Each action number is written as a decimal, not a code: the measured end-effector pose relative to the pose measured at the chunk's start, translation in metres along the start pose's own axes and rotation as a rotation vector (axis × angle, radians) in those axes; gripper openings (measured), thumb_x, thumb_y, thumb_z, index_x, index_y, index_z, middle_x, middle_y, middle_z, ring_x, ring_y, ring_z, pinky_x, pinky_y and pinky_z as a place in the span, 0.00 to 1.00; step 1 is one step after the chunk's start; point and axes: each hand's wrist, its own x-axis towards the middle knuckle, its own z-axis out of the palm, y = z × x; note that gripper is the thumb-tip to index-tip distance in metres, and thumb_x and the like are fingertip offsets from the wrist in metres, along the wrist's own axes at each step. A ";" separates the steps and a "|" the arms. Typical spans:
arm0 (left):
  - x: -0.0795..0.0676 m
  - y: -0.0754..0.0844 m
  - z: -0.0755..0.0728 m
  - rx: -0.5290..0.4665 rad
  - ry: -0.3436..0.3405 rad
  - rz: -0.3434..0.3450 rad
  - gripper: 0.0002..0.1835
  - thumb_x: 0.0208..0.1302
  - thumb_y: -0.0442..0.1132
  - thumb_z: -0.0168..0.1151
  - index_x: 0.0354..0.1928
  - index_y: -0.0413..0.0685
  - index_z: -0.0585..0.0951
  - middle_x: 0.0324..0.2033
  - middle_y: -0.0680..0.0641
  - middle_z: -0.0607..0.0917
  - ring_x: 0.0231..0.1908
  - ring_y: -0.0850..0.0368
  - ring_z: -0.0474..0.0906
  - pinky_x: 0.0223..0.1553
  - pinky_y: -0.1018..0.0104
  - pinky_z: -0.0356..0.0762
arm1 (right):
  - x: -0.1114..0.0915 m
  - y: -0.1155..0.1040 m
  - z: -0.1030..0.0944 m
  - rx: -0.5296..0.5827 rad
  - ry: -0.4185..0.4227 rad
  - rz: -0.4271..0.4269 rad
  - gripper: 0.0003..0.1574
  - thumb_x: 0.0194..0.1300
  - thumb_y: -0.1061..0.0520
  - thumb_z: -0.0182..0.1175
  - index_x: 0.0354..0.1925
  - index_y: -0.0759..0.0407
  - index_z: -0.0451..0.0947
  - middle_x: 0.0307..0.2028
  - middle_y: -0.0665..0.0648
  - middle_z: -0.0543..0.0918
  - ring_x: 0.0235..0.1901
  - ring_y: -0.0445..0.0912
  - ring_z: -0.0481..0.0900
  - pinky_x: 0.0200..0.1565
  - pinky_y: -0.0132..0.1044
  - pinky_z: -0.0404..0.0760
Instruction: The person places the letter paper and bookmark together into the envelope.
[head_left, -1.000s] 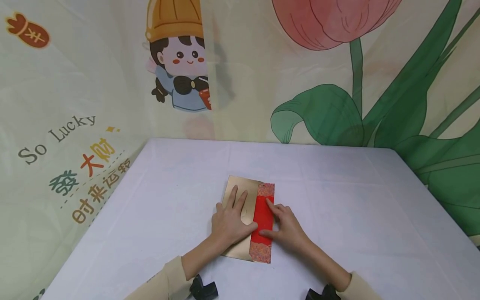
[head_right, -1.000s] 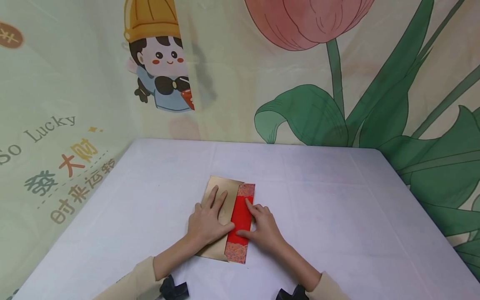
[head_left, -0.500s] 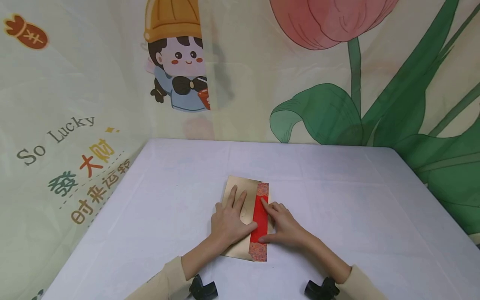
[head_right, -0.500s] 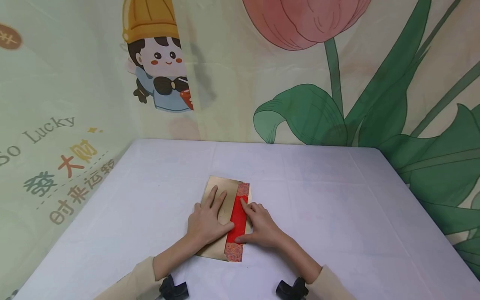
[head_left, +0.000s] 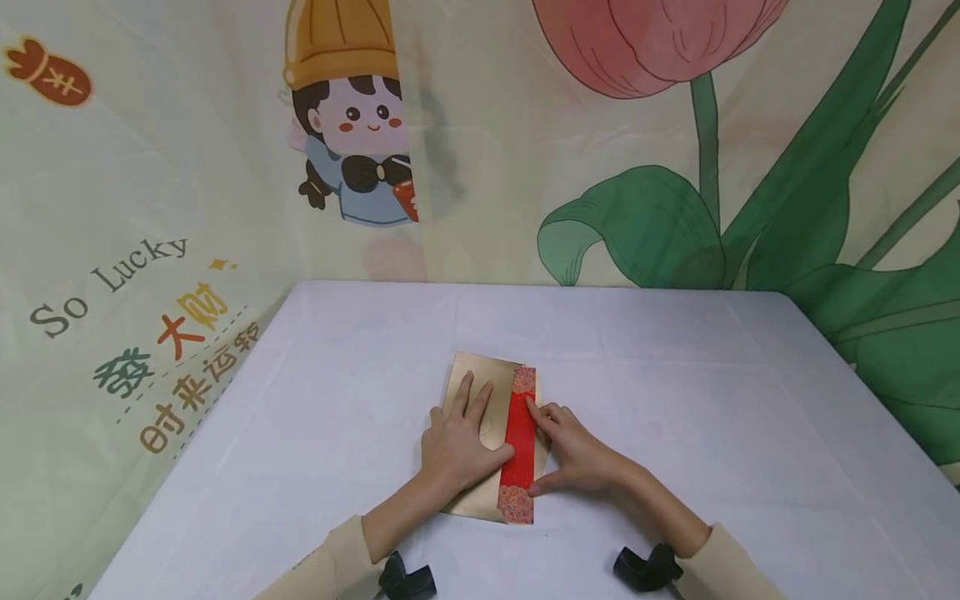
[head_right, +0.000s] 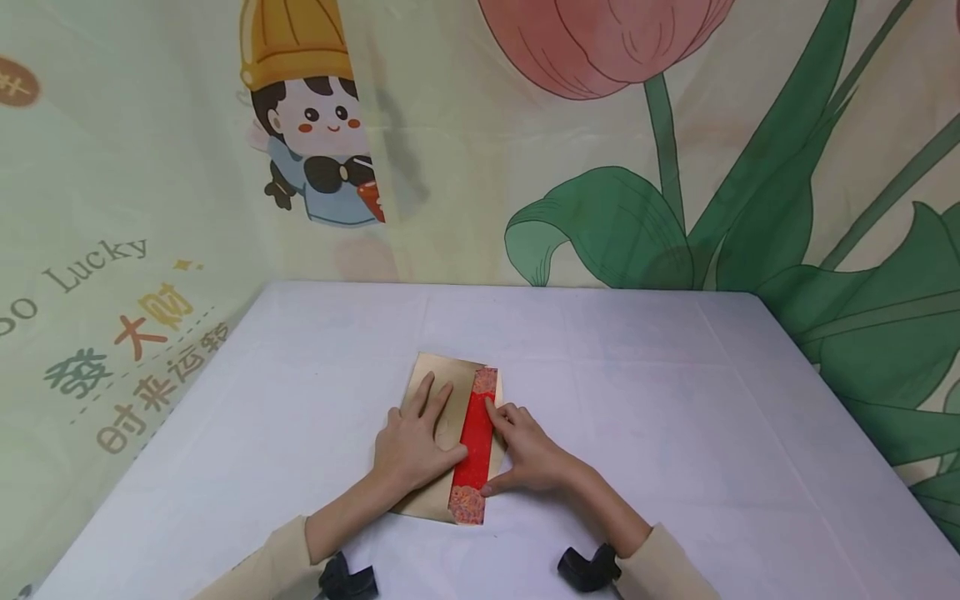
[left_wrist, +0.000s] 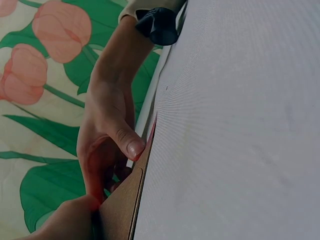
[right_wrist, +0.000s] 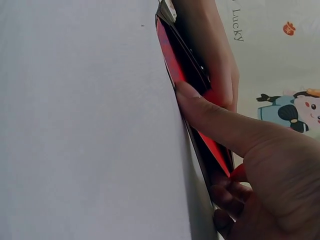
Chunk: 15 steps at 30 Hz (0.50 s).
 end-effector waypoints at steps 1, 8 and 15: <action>0.000 0.000 0.000 0.000 -0.001 -0.001 0.45 0.42 0.64 0.55 0.68 0.61 0.62 0.69 0.49 0.55 0.30 0.45 0.68 0.18 0.63 0.64 | 0.000 0.000 0.000 0.003 0.004 -0.002 0.72 0.38 0.39 0.74 0.70 0.66 0.47 0.48 0.50 0.65 0.45 0.43 0.59 0.42 0.32 0.68; 0.000 0.000 0.001 0.009 -0.001 -0.004 0.46 0.42 0.64 0.55 0.68 0.62 0.61 0.69 0.50 0.54 0.30 0.45 0.68 0.19 0.63 0.64 | 0.003 0.001 0.005 0.012 0.056 -0.008 0.71 0.38 0.41 0.74 0.70 0.65 0.47 0.46 0.49 0.66 0.42 0.42 0.60 0.41 0.34 0.65; 0.000 0.000 0.001 0.013 0.001 -0.011 0.46 0.41 0.64 0.55 0.69 0.63 0.61 0.70 0.51 0.54 0.29 0.45 0.67 0.18 0.63 0.63 | 0.005 -0.003 0.011 -0.038 0.076 -0.020 0.72 0.39 0.33 0.70 0.71 0.62 0.47 0.49 0.48 0.67 0.42 0.41 0.60 0.42 0.39 0.61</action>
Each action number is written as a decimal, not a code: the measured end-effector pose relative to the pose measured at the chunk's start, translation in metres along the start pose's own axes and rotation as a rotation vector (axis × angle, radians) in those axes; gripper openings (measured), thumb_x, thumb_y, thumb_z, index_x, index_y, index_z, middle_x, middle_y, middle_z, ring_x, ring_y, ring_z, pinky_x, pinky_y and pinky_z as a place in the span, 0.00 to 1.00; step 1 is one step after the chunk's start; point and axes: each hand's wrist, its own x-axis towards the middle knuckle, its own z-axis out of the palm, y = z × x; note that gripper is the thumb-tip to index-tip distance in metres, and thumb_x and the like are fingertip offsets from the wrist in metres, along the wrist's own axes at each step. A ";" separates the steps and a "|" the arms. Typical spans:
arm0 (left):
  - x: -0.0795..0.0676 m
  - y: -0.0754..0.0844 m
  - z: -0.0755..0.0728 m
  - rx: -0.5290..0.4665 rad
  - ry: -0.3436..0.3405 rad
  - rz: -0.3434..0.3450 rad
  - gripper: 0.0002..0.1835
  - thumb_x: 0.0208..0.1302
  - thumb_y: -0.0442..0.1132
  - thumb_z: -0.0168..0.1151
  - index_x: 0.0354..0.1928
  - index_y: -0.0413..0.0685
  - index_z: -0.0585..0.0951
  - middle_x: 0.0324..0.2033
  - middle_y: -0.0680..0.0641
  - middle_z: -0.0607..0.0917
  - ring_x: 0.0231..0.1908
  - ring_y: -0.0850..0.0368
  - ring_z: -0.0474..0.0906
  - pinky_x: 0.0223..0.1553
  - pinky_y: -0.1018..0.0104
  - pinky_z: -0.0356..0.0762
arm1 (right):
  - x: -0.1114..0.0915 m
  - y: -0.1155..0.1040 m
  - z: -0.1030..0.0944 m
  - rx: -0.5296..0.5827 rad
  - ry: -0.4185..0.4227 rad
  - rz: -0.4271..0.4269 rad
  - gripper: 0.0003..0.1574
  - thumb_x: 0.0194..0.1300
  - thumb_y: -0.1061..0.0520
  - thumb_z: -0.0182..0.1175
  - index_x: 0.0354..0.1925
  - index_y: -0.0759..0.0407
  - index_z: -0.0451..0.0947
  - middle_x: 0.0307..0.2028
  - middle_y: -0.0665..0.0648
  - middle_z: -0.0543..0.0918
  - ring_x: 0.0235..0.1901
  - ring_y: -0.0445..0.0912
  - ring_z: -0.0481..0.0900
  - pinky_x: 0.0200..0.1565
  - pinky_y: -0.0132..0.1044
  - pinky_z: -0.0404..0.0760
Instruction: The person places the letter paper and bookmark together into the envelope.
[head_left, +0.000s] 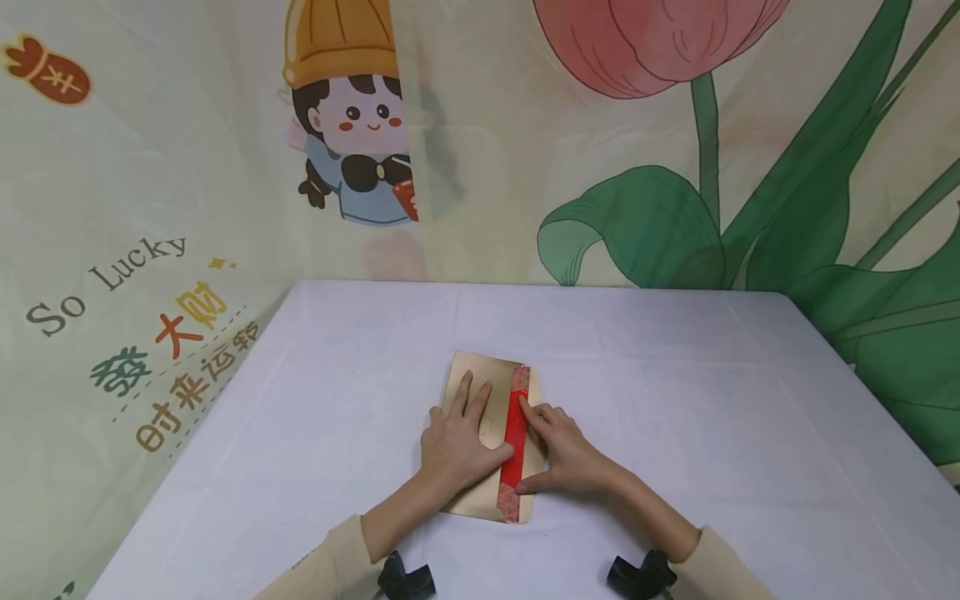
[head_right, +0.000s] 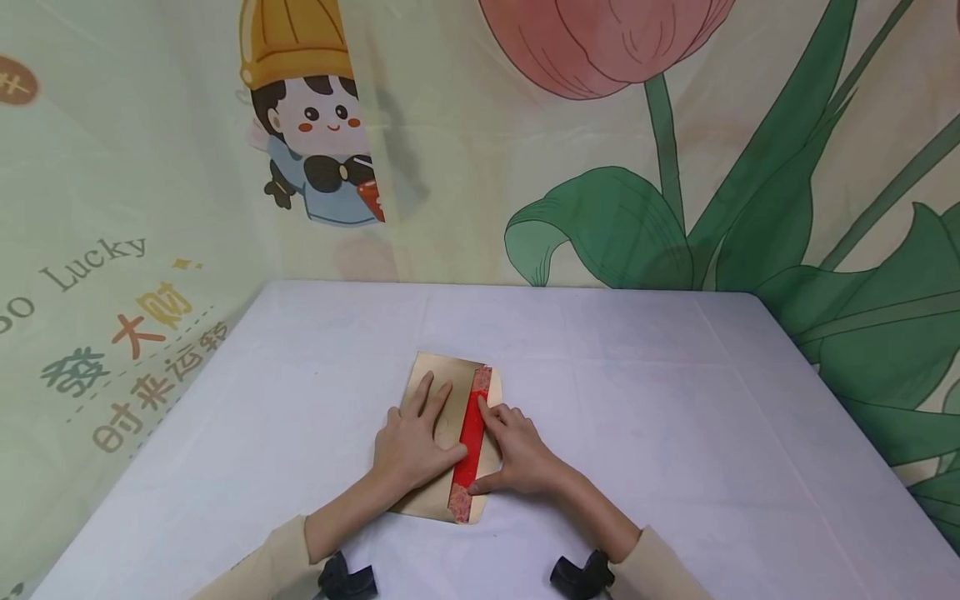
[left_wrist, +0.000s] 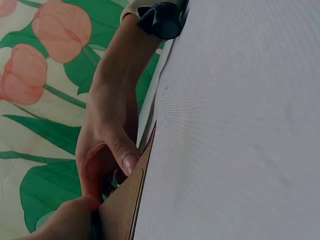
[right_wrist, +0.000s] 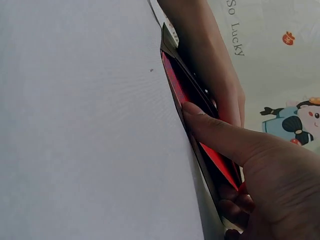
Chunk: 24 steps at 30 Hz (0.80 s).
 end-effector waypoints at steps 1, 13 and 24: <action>0.000 0.000 0.000 -0.001 0.000 0.001 0.46 0.41 0.64 0.55 0.68 0.63 0.61 0.70 0.50 0.54 0.29 0.45 0.67 0.18 0.63 0.63 | 0.000 -0.001 0.000 -0.006 -0.001 0.006 0.72 0.38 0.33 0.70 0.71 0.62 0.47 0.49 0.48 0.67 0.43 0.41 0.60 0.42 0.38 0.61; 0.000 0.001 -0.001 0.005 0.004 -0.002 0.46 0.41 0.64 0.54 0.68 0.63 0.62 0.69 0.51 0.55 0.29 0.45 0.67 0.18 0.64 0.62 | 0.003 -0.003 0.003 0.008 0.029 -0.004 0.73 0.36 0.35 0.73 0.70 0.63 0.47 0.51 0.48 0.66 0.45 0.42 0.60 0.44 0.38 0.63; -0.001 0.001 -0.003 0.013 -0.018 -0.009 0.46 0.41 0.66 0.53 0.69 0.64 0.60 0.70 0.51 0.53 0.29 0.45 0.67 0.19 0.63 0.62 | 0.004 -0.008 0.004 -0.001 0.035 0.040 0.73 0.37 0.35 0.72 0.71 0.61 0.46 0.54 0.51 0.66 0.46 0.42 0.60 0.47 0.40 0.63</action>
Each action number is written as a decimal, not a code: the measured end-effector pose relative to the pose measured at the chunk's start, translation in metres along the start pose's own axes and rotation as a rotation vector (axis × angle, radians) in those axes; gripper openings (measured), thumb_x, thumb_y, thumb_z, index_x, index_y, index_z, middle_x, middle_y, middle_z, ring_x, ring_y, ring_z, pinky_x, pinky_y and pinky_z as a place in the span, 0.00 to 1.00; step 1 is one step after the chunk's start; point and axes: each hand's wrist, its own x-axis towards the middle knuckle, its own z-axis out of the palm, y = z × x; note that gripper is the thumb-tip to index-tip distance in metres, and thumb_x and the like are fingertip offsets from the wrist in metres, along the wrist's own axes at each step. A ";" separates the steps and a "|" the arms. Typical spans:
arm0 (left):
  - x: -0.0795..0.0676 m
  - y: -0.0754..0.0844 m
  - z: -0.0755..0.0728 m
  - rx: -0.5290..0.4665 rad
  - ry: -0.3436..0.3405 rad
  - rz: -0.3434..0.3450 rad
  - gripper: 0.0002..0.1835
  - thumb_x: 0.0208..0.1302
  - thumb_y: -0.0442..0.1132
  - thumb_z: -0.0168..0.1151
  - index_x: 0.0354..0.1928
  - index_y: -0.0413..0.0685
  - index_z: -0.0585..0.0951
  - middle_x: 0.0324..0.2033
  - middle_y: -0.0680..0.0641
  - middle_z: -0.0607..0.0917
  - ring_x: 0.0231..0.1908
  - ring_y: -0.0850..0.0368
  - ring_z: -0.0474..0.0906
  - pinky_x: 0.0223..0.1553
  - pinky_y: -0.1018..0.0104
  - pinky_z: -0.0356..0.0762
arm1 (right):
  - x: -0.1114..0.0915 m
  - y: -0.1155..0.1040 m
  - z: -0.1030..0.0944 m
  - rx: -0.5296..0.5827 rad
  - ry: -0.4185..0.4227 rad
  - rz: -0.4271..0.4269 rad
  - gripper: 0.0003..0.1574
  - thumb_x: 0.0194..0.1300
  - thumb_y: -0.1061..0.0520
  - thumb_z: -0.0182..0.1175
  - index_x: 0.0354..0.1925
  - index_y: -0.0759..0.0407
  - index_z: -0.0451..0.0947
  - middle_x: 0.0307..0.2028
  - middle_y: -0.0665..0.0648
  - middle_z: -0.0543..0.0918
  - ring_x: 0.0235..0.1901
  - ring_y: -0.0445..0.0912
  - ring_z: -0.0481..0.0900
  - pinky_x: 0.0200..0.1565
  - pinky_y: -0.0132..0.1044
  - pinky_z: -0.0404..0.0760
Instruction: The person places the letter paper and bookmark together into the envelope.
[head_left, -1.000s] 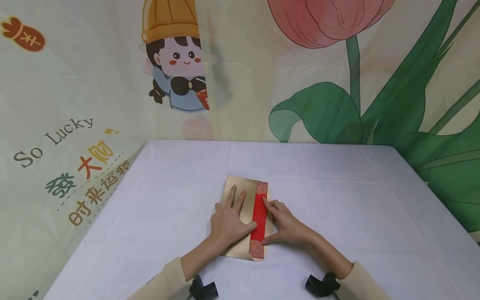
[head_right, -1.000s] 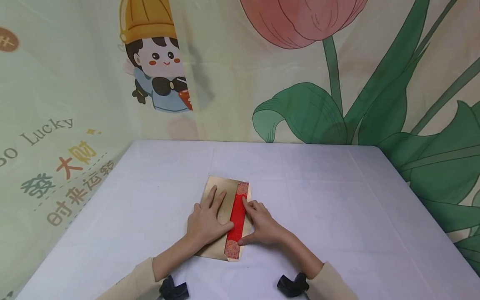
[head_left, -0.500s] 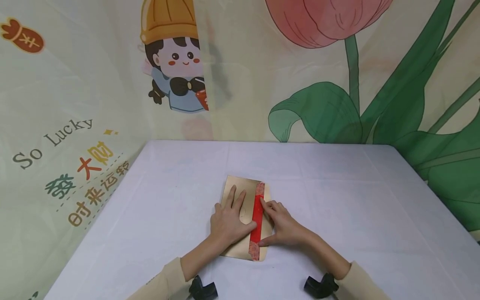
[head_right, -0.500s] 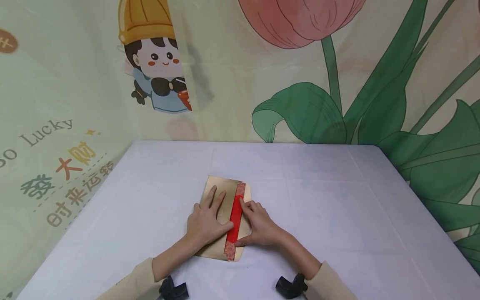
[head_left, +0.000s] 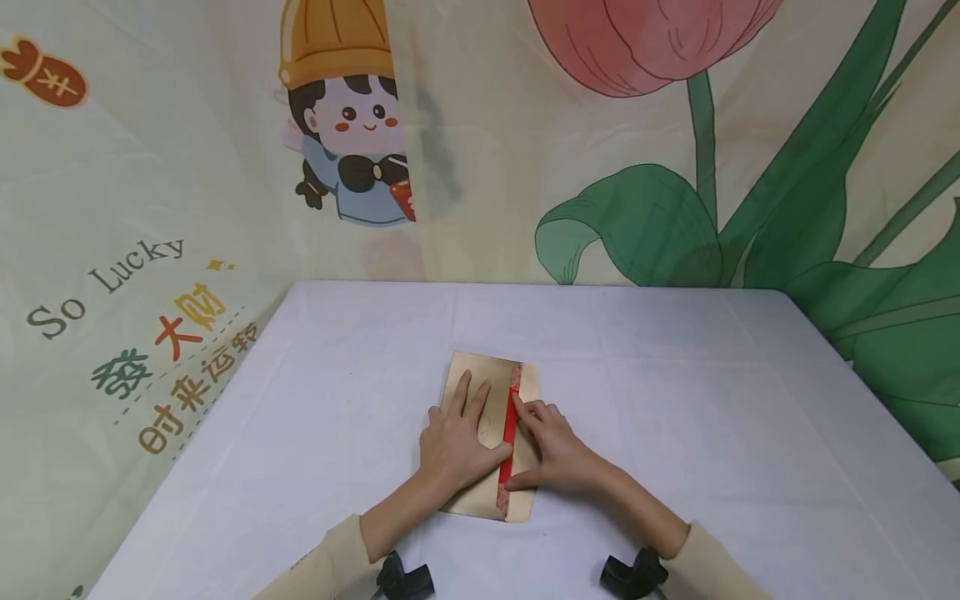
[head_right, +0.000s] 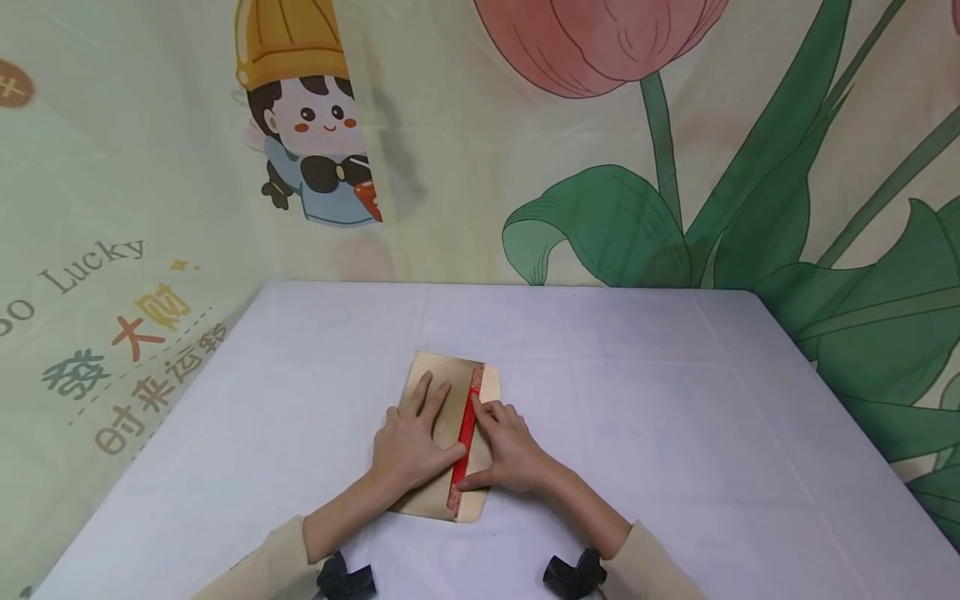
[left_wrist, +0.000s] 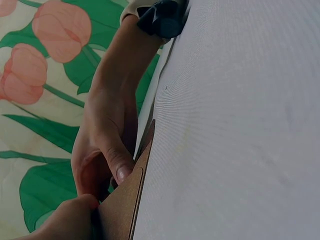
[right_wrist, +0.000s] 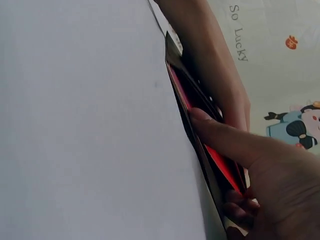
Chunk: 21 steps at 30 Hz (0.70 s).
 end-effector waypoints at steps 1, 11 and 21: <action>0.000 0.000 0.000 -0.003 0.002 0.001 0.46 0.41 0.66 0.53 0.69 0.64 0.60 0.70 0.51 0.53 0.29 0.45 0.67 0.19 0.63 0.62 | -0.001 0.000 -0.002 -0.007 -0.002 0.011 0.72 0.38 0.36 0.72 0.71 0.61 0.47 0.55 0.51 0.65 0.48 0.43 0.60 0.48 0.41 0.63; -0.002 -0.001 -0.001 -0.012 0.010 0.008 0.47 0.40 0.65 0.55 0.68 0.63 0.62 0.70 0.51 0.54 0.30 0.44 0.67 0.20 0.61 0.64 | -0.004 0.005 0.000 -0.112 -0.020 -0.052 0.59 0.47 0.42 0.64 0.68 0.68 0.51 0.67 0.65 0.51 0.67 0.56 0.45 0.61 0.61 0.42; -0.002 -0.003 0.000 0.003 0.005 0.015 0.49 0.39 0.68 0.56 0.68 0.63 0.61 0.70 0.51 0.53 0.31 0.43 0.68 0.19 0.61 0.64 | -0.005 -0.002 0.008 -0.209 0.015 -0.060 0.62 0.47 0.36 0.61 0.68 0.69 0.50 0.68 0.68 0.49 0.68 0.59 0.44 0.61 0.63 0.39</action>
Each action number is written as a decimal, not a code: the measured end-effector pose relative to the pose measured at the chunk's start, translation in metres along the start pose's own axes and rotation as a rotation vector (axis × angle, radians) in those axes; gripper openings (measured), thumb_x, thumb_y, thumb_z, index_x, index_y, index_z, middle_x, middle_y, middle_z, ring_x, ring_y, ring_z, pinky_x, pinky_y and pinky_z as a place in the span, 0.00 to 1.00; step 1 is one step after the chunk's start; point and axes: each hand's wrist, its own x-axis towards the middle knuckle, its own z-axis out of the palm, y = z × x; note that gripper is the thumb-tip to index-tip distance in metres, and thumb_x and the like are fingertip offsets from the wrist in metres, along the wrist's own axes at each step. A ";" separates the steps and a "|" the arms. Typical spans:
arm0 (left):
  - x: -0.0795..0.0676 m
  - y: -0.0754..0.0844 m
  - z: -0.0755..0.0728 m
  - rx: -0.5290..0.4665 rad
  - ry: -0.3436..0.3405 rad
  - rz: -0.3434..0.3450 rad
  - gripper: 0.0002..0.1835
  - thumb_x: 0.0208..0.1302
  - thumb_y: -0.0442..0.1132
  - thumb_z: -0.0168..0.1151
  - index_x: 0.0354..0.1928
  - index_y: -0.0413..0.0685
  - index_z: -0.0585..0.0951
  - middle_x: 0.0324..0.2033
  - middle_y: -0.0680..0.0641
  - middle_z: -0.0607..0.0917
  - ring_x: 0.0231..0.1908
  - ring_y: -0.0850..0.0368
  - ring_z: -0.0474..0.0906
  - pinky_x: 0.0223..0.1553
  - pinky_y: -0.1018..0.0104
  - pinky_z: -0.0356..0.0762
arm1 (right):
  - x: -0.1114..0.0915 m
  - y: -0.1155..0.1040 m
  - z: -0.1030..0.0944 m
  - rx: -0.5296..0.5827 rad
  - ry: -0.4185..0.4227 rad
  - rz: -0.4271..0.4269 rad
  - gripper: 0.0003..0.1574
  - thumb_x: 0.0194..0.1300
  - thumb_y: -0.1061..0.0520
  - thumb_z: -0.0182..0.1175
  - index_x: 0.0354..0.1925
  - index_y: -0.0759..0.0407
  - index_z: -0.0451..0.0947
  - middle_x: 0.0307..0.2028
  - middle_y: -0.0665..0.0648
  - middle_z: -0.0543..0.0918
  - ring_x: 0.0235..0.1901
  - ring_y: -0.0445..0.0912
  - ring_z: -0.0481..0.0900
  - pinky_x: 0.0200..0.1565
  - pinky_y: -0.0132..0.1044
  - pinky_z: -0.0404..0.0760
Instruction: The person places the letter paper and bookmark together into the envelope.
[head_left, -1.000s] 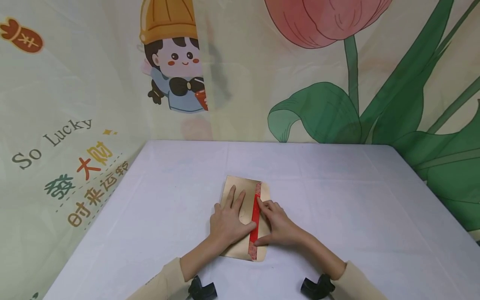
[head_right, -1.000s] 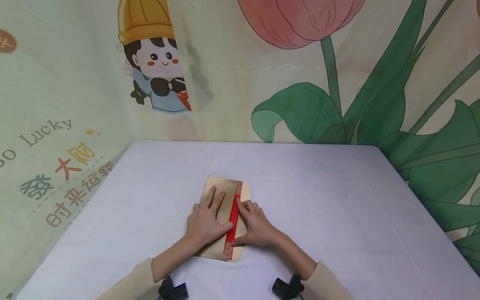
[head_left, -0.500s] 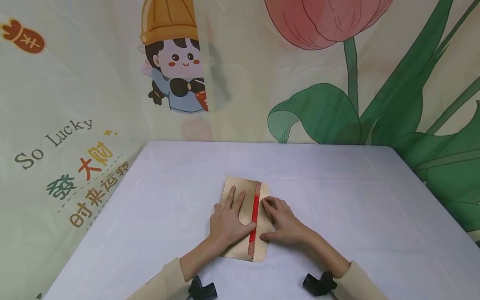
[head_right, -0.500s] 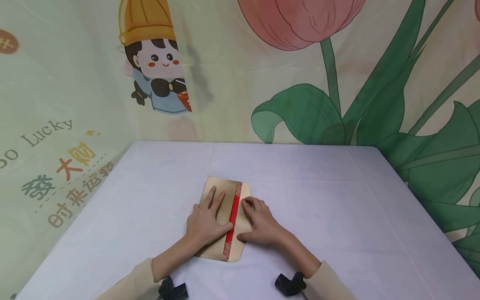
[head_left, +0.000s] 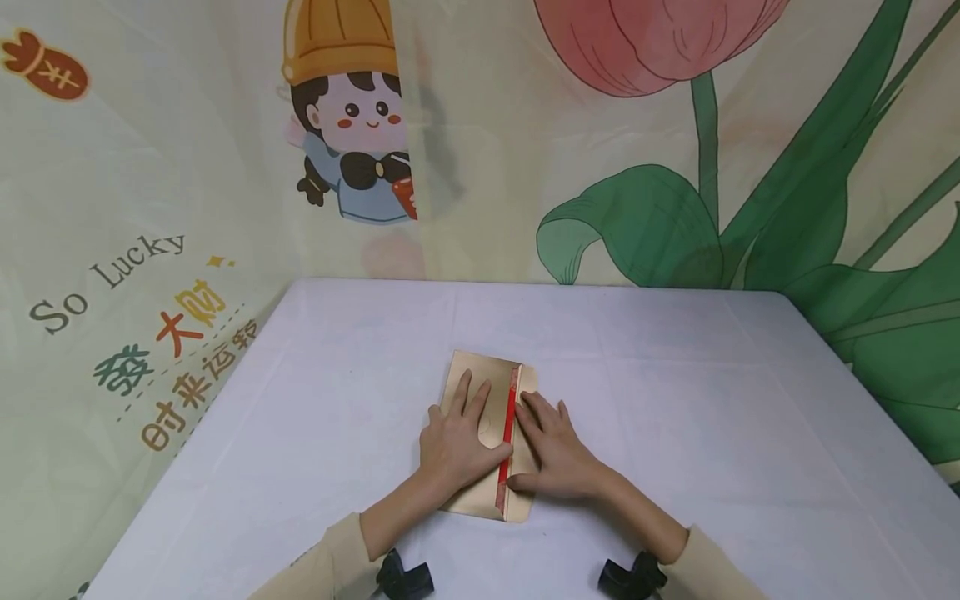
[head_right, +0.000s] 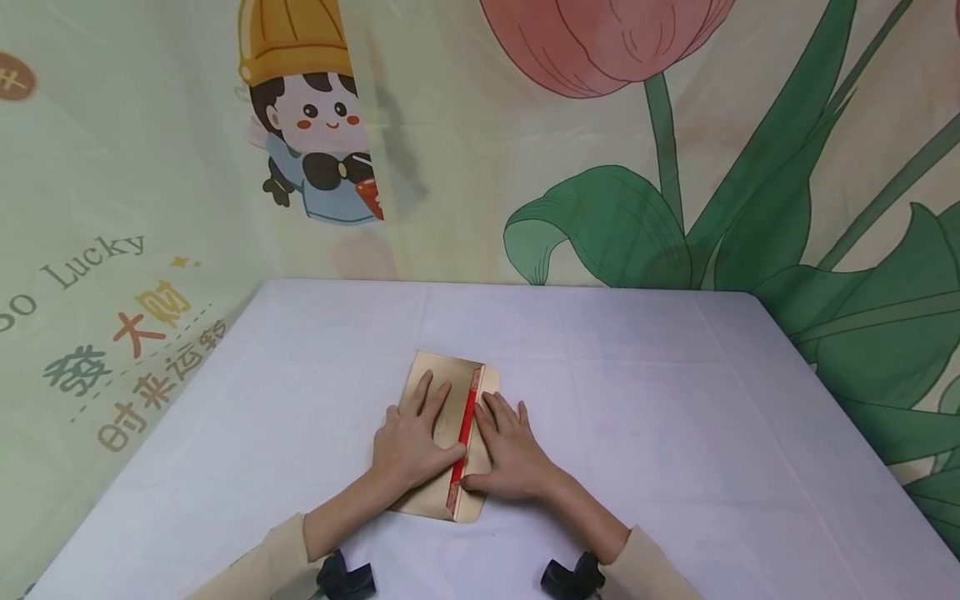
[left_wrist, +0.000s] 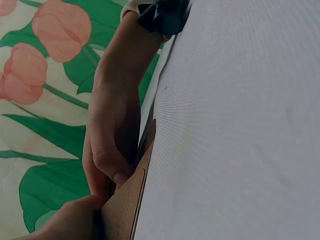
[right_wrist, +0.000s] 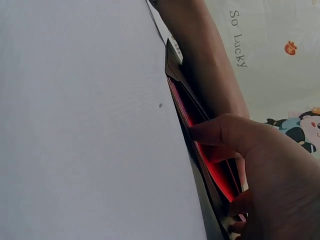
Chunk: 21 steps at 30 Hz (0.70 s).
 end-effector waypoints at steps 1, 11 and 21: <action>0.000 0.000 0.000 0.000 0.002 0.000 0.49 0.38 0.68 0.56 0.68 0.63 0.61 0.70 0.51 0.53 0.31 0.43 0.68 0.19 0.61 0.64 | 0.000 -0.001 0.000 -0.008 -0.002 0.003 0.63 0.47 0.36 0.61 0.69 0.68 0.49 0.68 0.68 0.49 0.68 0.59 0.44 0.61 0.63 0.39; 0.000 0.000 0.000 0.009 0.001 -0.003 0.50 0.37 0.67 0.55 0.69 0.63 0.60 0.70 0.51 0.53 0.31 0.41 0.68 0.19 0.61 0.63 | 0.001 -0.004 0.005 -0.052 0.013 0.032 0.60 0.49 0.31 0.58 0.69 0.62 0.52 0.68 0.67 0.50 0.68 0.58 0.43 0.61 0.62 0.37; 0.001 0.001 0.001 -0.003 -0.001 -0.006 0.50 0.37 0.66 0.55 0.69 0.63 0.60 0.70 0.51 0.52 0.31 0.42 0.68 0.18 0.62 0.62 | 0.001 -0.002 0.007 -0.081 0.010 0.043 0.60 0.48 0.31 0.58 0.69 0.61 0.53 0.69 0.66 0.49 0.68 0.58 0.43 0.62 0.61 0.37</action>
